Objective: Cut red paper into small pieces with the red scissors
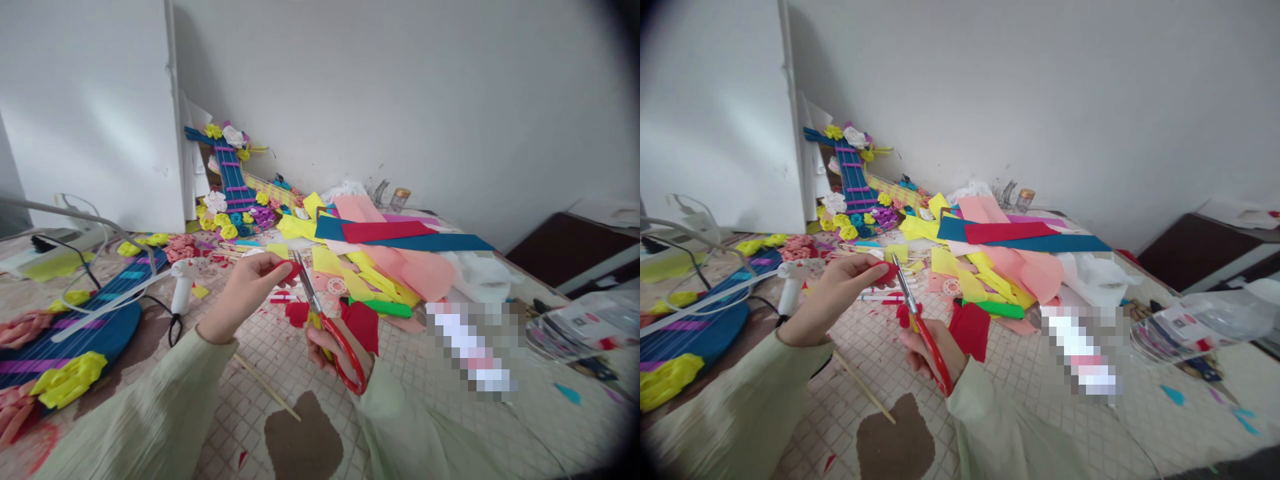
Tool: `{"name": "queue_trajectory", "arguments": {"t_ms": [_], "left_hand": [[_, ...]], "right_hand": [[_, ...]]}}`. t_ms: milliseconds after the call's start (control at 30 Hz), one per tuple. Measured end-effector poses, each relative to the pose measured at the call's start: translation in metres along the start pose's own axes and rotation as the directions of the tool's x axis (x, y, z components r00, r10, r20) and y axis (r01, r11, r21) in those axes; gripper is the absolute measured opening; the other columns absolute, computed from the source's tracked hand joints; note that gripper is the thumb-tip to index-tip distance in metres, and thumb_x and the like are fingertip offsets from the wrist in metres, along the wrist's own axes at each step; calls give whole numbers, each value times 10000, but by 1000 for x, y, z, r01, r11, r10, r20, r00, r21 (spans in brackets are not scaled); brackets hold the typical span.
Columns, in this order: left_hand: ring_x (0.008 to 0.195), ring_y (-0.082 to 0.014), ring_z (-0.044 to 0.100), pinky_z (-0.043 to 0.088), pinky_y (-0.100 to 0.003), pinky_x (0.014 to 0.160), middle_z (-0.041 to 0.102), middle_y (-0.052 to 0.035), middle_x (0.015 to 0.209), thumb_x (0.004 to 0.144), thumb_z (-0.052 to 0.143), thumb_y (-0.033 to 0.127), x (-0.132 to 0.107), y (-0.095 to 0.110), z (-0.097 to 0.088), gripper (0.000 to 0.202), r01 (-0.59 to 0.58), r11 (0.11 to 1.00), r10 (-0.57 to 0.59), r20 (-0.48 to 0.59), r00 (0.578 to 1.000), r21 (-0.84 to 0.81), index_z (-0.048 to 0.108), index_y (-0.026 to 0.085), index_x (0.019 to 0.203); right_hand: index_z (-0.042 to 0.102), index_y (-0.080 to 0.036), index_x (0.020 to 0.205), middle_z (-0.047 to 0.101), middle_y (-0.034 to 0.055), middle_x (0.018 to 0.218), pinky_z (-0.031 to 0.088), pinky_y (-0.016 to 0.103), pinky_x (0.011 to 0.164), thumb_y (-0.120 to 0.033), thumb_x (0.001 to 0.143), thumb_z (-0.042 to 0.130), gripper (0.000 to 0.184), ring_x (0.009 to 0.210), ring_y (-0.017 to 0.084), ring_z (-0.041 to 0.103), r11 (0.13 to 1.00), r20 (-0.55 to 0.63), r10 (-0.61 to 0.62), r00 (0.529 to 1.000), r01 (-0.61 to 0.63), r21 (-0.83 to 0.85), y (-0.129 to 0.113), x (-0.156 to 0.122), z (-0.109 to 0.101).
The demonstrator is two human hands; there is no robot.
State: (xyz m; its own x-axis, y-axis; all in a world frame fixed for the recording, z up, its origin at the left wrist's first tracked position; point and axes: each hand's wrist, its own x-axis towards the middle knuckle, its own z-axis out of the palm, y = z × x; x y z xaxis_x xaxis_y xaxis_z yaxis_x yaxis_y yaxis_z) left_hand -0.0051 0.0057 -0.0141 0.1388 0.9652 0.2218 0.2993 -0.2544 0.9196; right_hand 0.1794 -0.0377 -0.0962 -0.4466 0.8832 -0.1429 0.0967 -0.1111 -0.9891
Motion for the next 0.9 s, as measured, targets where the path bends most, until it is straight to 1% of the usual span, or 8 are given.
{"name": "queue_trajectory", "arguments": {"t_ms": [233, 333, 500, 700, 767, 900], "left_hand": [[593, -114, 535, 374, -225, 545, 616, -6, 643, 784, 589, 399, 0, -1, -2, 273, -5, 1000, 6, -26, 1000, 26, 612, 149, 677], [592, -109, 529, 373, -224, 546, 613, -4, 645, 790, 583, 388, 1, -2, -2, 265, -16, 1000, 16, -13, 1000, 17, 618, 150, 678], [587, -113, 548, 396, -218, 538, 635, 0, 645, 776, 598, 343, 2, -1, -1, 210, -19, 1000, 19, -2, 1000, -12, 626, 156, 685], [558, -109, 521, 379, -220, 514, 605, 8, 613, 779, 593, 322, 3, -2, -2, 203, -60, 997, 61, -6, 998, 44, 614, 161, 657], [560, -106, 506, 367, -219, 514, 588, 12, 610, 788, 582, 326, 3, -3, -3, 209, -74, 995, 74, -5, 997, 66, 610, 165, 658], [561, -106, 490, 362, -224, 517, 566, 12, 603, 778, 586, 333, 4, -3, -4, 216, -79, 992, 81, -10, 997, 95, 600, 165, 642]], "right_hand": [[550, -127, 1114, 591, 76, 1044, 527, 325, 723, -307, 894, 514, 286, 856, 152, 602, 1000, 8, 2, 1000, -2, 15, 1, 0, 1], [541, -130, 1135, 583, 81, 1073, 523, 343, 745, -307, 893, 516, 301, 886, 163, 599, 1000, 12, -4, 1000, 3, 25, 1, 1, 3], [555, -123, 1088, 599, 61, 984, 528, 282, 659, -299, 897, 512, 263, 782, 127, 601, 999, 15, -9, 1000, 9, 39, 1, 1, 4], [561, -120, 1063, 602, 51, 940, 522, 253, 616, -296, 900, 507, 245, 731, 108, 594, 998, 16, -10, 1000, 9, 55, 0, -1, 4], [558, -121, 1074, 601, 55, 958, 526, 266, 634, -298, 899, 509, 254, 753, 116, 598, 998, 16, -8, 1000, 7, 60, 0, -1, 3], [546, -129, 1121, 589, 75, 1045, 527, 323, 718, -305, 895, 513, 288, 852, 150, 601, 998, 21, -5, 1000, 3, 70, 0, -2, 4]]}}
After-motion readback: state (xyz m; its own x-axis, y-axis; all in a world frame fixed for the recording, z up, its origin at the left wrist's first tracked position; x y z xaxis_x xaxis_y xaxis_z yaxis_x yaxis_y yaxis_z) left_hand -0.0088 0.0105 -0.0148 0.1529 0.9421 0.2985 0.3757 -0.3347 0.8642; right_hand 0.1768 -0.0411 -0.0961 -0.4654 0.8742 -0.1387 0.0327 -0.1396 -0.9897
